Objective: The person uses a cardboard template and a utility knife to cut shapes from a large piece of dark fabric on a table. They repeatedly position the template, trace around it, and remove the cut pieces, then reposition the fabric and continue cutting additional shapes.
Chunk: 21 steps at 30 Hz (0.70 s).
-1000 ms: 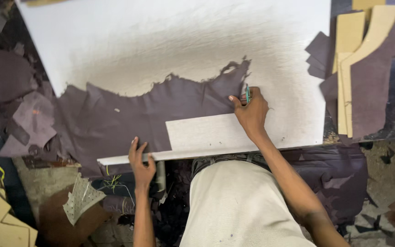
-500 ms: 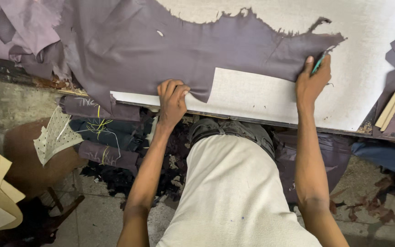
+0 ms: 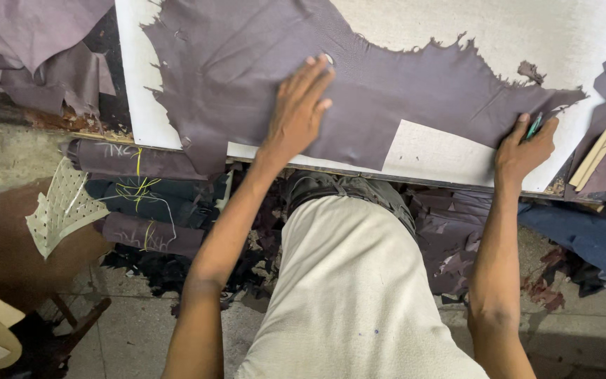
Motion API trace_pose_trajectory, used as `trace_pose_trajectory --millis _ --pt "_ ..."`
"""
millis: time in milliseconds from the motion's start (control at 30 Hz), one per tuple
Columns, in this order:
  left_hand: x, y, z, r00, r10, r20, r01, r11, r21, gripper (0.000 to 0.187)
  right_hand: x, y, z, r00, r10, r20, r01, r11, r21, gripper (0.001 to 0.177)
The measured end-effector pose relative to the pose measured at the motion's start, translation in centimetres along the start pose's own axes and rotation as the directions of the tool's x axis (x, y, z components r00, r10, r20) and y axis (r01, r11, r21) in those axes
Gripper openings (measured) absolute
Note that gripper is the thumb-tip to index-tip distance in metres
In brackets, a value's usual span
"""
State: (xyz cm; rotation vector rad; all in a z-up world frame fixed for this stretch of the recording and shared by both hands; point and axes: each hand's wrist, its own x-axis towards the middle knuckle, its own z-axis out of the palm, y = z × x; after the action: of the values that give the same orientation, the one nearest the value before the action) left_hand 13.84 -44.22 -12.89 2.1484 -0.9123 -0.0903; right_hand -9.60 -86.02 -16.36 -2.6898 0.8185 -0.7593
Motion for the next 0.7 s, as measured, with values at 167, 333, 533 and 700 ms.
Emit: trace_pose_trajectory --millis 167,333,533,700 --pt "3.0 -3.6 -3.1 0.982 -0.167 0.084 0.131 0.937 0.325 0.058 0.6 -1.5 -1.2 0.987 0.135 0.087 -0.129 0.989 -0.067 0.024" --pt "3.2 -2.2 -3.2 0.960 -0.256 0.118 0.195 0.904 0.380 0.059 1.3 -1.0 -1.3 0.983 0.176 0.059 -0.172 0.983 -0.068 0.031" --pt "4.0 2.1 1.7 0.943 -0.293 0.156 0.194 0.868 0.458 0.068 0.6 1.5 -1.3 0.965 0.229 0.128 -0.227 0.973 -0.035 0.041" --pt "5.9 10.5 13.8 0.913 0.014 0.408 -0.154 0.938 0.312 0.080 1.4 2.6 -1.3 0.963 0.209 0.173 -0.232 0.964 0.127 0.048"
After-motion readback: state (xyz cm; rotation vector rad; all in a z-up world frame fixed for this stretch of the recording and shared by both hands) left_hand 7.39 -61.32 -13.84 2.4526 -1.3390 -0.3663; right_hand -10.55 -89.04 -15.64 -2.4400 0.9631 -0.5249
